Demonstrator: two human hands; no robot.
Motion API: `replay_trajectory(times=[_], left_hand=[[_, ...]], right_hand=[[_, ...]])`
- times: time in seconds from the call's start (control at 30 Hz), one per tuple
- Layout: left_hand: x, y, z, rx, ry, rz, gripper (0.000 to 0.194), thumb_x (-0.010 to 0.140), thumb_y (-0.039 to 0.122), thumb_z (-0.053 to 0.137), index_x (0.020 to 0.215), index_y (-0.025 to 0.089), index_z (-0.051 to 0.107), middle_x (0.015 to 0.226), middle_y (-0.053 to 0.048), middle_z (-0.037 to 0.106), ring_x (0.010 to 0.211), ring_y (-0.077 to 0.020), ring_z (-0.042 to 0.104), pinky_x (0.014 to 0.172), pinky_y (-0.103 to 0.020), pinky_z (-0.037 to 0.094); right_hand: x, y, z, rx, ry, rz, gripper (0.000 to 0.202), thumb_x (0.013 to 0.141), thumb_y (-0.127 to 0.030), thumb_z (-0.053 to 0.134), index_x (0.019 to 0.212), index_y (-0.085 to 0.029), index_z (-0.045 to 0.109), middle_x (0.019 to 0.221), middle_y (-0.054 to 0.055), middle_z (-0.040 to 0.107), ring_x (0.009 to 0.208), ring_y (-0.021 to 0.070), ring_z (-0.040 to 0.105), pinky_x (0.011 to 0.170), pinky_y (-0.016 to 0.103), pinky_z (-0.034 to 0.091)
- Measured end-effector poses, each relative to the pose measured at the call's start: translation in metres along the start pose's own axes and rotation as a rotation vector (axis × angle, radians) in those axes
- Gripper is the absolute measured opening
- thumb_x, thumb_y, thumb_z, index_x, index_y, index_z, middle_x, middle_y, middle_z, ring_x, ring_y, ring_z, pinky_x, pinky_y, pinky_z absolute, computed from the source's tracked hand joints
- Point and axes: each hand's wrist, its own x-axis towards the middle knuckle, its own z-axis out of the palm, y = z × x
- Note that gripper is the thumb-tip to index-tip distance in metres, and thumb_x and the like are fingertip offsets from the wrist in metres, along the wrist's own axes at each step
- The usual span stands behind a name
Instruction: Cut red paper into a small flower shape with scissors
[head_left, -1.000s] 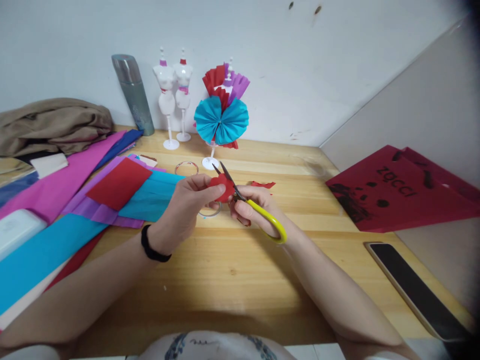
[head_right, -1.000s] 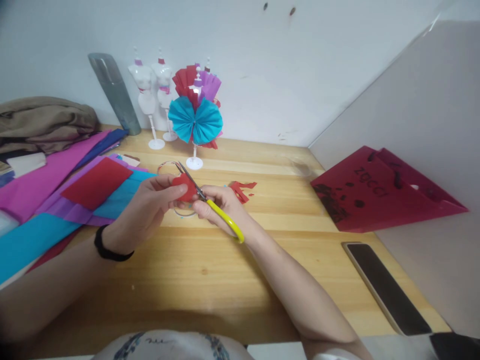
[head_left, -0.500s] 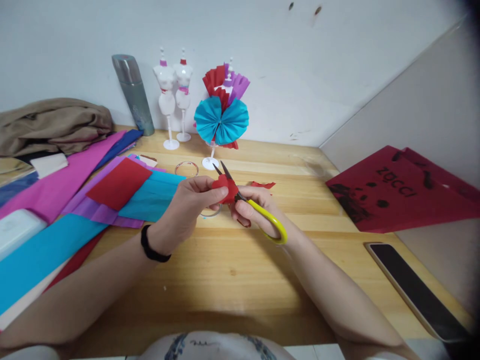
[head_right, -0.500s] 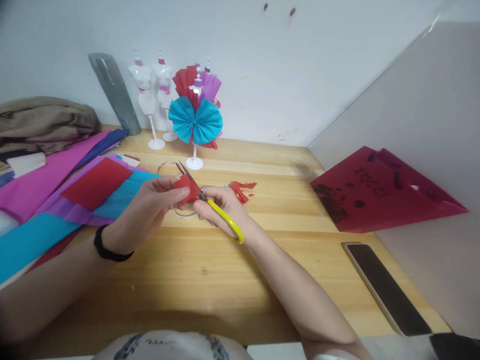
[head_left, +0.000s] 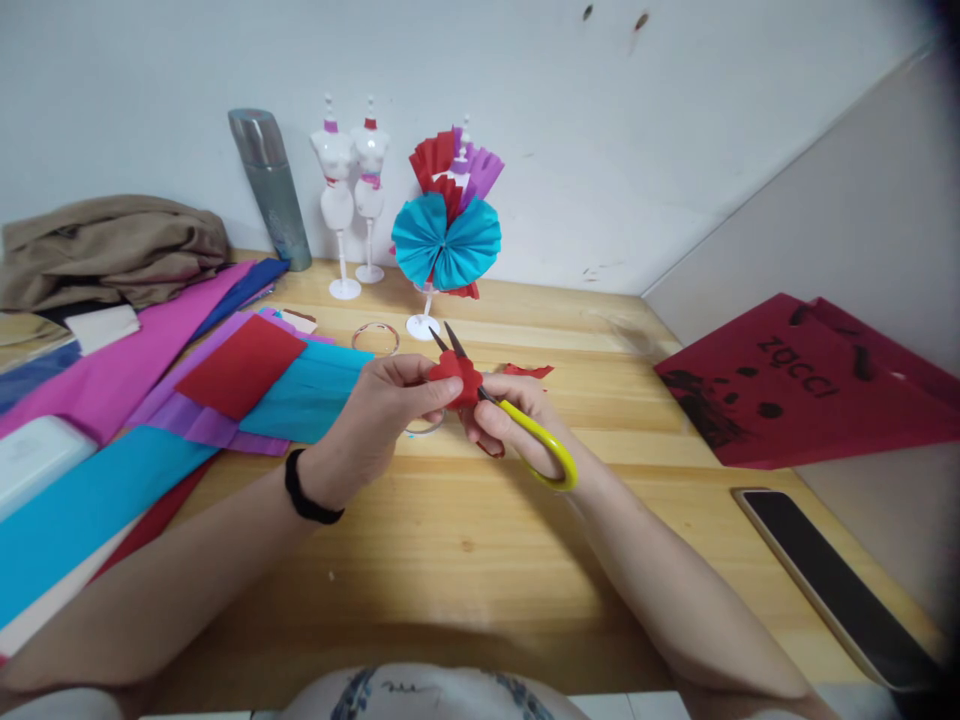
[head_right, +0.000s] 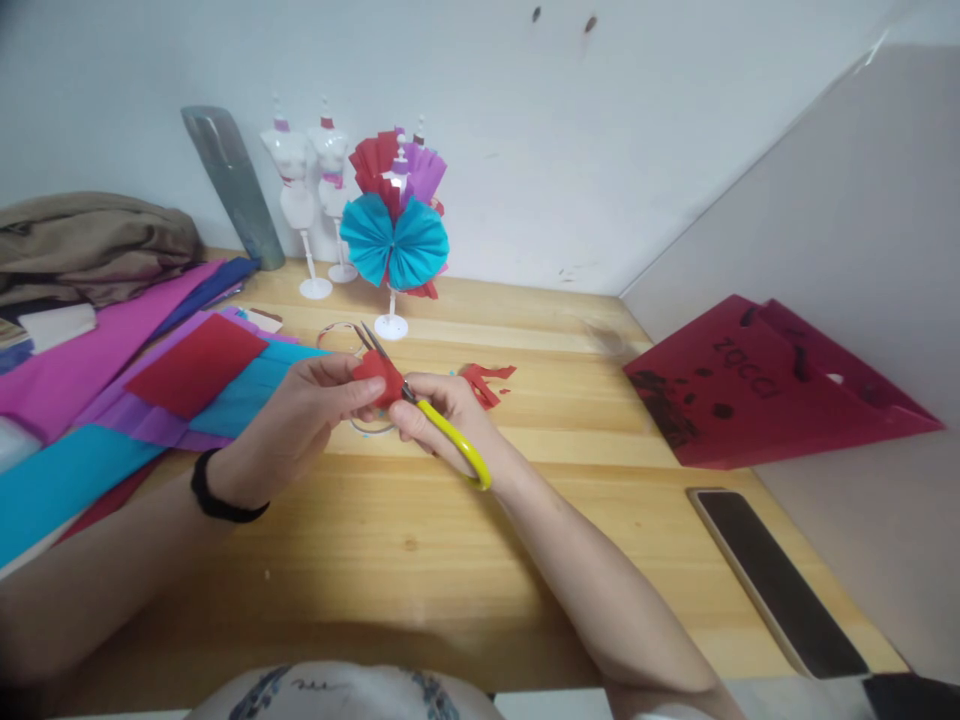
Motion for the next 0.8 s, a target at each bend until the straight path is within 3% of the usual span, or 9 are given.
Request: replay_trajectory(times=[0.6, 0.8], left_hand=[[0.0008, 0.0019, -0.0009, -0.011, -0.002, 0.012, 0.025, 0.064, 0.037, 0.101, 0.069, 0.018, 0.087, 0.069, -0.005, 0.076, 0.06, -0.0124, 0.056, 0.061, -0.028, 0.044], [0.0006, 0.0013, -0.0054, 0.019, -0.044, 0.031, 0.023, 0.073, 0.038, 0.099, 0.073, 0.019, 0.087, 0.071, -0.005, 0.077, 0.062, -0.0145, 0.059, 0.063, -0.03, 0.046]], right_hand=[[-0.0003, -0.0043, 0.0028, 0.013, 0.021, -0.017, 0.065, 0.09, -0.082, 0.077, 0.073, -0.021, 0.062, 0.058, -0.006, 0.052, 0.042, 0.0079, 0.04, 0.042, 0.024, 0.029], [-0.0014, -0.0021, 0.003, 0.022, 0.04, -0.017, 0.065, 0.091, -0.082, 0.076, 0.076, -0.02, 0.065, 0.06, -0.005, 0.054, 0.043, 0.0072, 0.039, 0.041, 0.023, 0.03]])
